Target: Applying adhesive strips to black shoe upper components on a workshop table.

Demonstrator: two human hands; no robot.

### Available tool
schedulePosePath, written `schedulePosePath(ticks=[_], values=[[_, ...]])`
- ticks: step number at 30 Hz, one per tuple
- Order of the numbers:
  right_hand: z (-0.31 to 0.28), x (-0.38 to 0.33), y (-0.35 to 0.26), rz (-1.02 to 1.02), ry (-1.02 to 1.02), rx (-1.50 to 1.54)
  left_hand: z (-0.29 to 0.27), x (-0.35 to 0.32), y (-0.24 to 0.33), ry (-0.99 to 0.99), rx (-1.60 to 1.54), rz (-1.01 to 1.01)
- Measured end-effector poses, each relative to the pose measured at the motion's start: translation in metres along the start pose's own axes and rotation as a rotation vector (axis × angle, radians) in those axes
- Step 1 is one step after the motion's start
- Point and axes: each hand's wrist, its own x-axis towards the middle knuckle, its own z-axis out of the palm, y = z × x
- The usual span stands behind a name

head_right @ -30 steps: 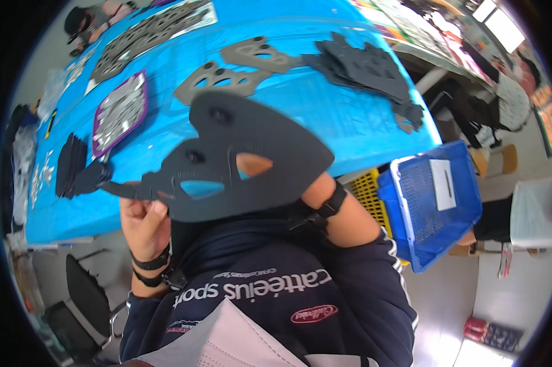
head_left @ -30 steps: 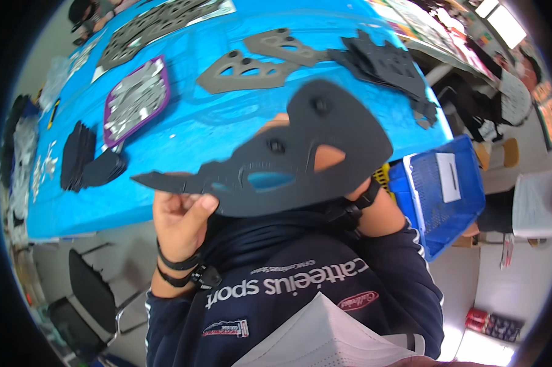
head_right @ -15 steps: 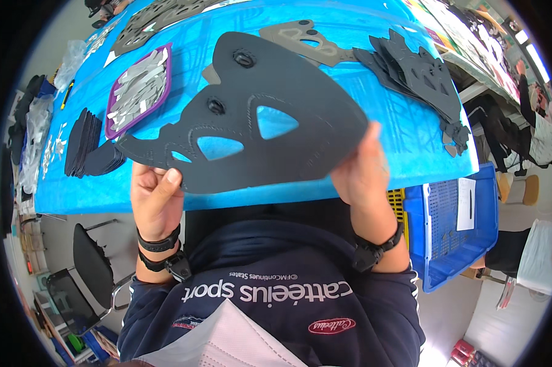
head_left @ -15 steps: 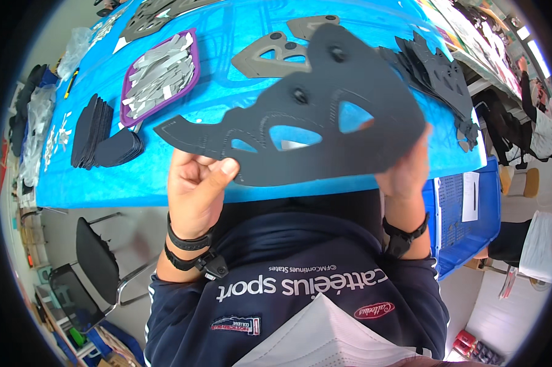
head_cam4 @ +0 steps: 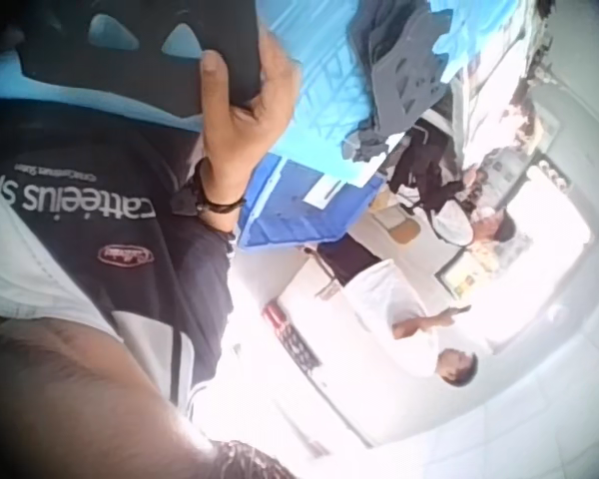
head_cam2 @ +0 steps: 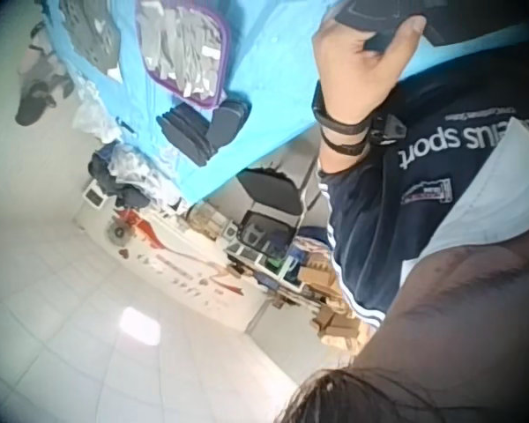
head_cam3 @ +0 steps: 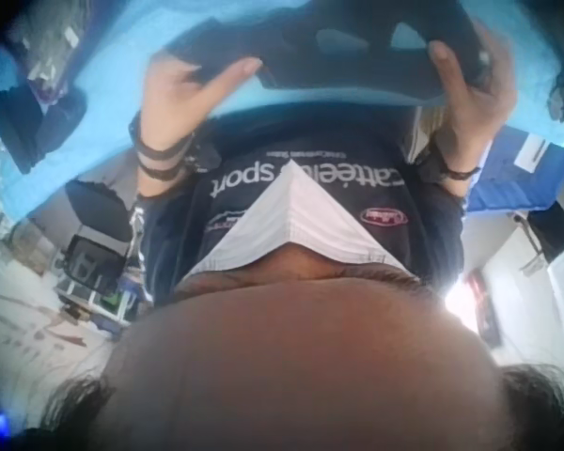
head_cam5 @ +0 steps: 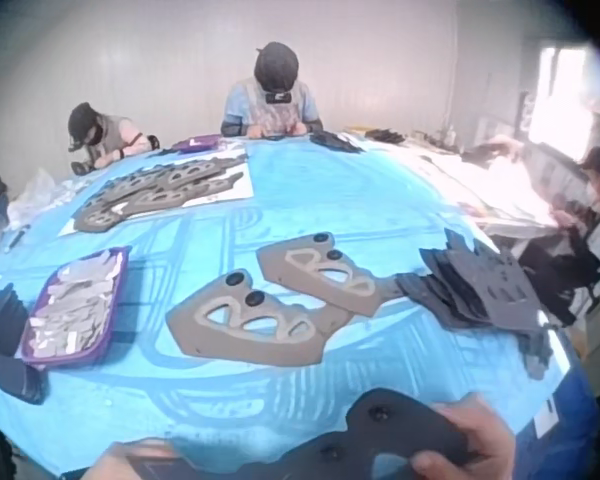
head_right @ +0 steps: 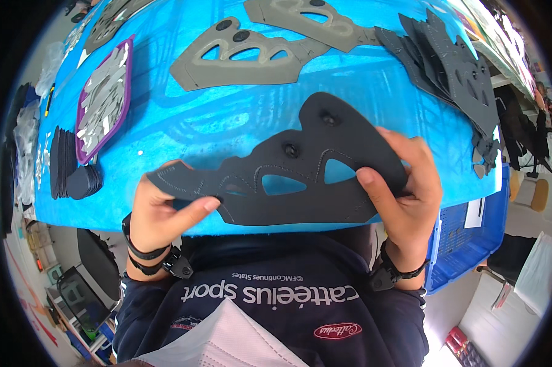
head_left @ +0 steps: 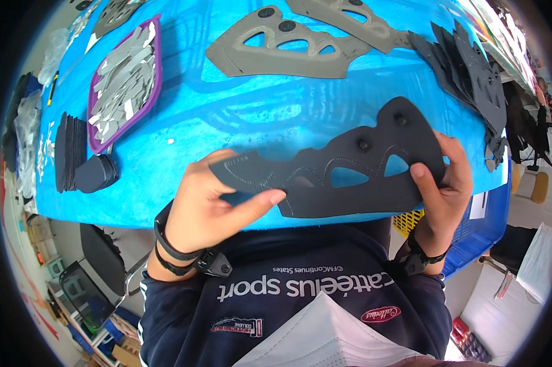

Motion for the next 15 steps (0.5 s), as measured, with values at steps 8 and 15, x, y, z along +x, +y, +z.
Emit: schedulePosePath(ticks=[8,15], values=[[-0.006,0.004,0.013,-0.015,-0.131,-0.171,0.002,0.004,-0.014,-0.045,0.286,0.12],[0.008,-0.002,0.021,-0.03,0.238,-0.034,0.003,0.006,-0.015,-0.03,0.352,0.084]])
